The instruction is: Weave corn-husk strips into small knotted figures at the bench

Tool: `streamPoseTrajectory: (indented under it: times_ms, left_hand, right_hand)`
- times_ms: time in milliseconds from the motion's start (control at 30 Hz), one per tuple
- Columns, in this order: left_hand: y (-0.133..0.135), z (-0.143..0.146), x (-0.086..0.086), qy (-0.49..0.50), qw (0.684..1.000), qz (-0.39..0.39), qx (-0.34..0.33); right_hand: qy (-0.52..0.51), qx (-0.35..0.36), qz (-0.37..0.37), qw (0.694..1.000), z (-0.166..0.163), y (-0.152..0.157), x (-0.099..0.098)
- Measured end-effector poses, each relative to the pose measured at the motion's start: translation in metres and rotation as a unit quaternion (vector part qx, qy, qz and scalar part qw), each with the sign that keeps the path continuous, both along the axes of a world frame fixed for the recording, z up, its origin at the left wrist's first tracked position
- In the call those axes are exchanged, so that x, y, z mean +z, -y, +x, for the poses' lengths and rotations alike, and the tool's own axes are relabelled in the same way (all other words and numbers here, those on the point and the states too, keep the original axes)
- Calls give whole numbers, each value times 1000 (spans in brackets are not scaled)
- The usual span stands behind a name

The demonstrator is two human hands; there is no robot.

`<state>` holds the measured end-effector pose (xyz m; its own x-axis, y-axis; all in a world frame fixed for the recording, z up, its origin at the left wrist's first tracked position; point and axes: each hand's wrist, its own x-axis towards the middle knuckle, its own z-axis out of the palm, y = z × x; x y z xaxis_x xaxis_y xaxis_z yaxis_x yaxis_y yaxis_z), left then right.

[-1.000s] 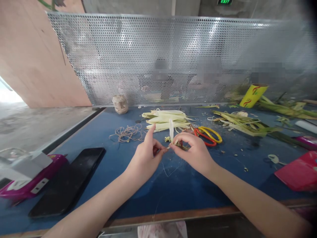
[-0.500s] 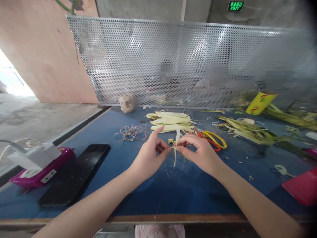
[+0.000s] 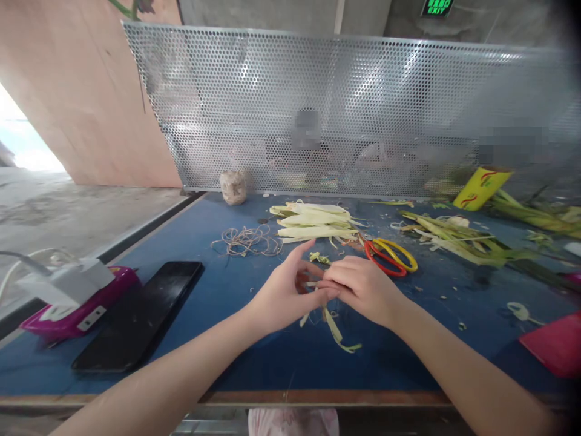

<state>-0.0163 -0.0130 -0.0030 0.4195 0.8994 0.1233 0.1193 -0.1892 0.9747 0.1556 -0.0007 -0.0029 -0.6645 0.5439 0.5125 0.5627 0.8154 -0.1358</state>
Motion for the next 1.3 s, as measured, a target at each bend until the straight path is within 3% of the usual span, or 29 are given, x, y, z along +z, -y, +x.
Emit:
streamPoseTrajectory:
  times_ms: [100,233,433,633,867,1067,1300]
  left_hand:
    - [-5,-1,-4,-10,1000,-3,-1]
    - [-7,-4,-6,-78,991,100,46]
    - [-2,-6,-4,-173,949,254,78]
    - [-2,-8,-5,-192,908,363,78]
    - [-5,-9,-7,-215,878,418,92]
    - [-2,-8,-3,-235,856,454,74]
    - [-4,-10,-1,-232,859,448,85]
  right_hand:
    - [11,-31,-29,999,0,1,0]
    - [9,-44,-86,995,-2,1,-1]
    - [24,-39,4,999,-1,-1,-2]
    - [12,-37,34,999,1,-2,-2]
    - [36,-51,110,992,2,-1,-3]
    - [45,-13,201,978,4,0,2]
    - [41,22,199,979,4,-1,2]
